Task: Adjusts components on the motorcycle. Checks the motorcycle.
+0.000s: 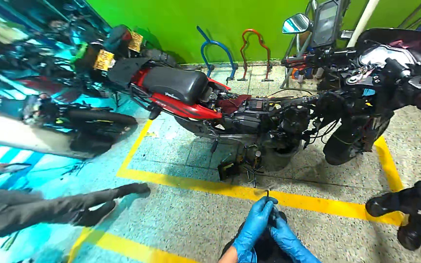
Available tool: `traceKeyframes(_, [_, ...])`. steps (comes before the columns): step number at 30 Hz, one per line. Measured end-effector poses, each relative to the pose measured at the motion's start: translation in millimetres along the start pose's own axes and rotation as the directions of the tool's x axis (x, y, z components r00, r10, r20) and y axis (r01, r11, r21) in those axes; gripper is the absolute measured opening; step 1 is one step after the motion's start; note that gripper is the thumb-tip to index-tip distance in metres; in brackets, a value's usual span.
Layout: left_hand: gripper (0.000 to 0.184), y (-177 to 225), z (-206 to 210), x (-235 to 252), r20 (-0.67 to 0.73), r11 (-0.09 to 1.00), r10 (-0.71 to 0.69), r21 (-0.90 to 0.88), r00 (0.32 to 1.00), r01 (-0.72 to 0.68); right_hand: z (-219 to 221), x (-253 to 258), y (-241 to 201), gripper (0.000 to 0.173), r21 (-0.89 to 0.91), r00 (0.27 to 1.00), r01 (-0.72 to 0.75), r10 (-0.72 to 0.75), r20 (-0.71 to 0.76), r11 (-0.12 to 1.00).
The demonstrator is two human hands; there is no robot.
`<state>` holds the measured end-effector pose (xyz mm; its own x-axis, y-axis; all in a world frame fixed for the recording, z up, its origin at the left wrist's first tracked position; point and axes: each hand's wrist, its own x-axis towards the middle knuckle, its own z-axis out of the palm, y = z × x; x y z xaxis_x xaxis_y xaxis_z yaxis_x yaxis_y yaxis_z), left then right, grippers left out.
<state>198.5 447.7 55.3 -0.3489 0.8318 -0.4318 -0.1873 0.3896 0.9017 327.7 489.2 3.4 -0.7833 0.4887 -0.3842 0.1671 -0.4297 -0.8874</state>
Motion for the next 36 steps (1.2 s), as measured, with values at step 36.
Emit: traceKeyframes(36, [0.042,-10,-119,-65,-0.307,0.961,0.098,-0.216,0.947,-0.17,84,23,27,0.048,-0.491,0.963,0.052,0.088,0.257,0.869])
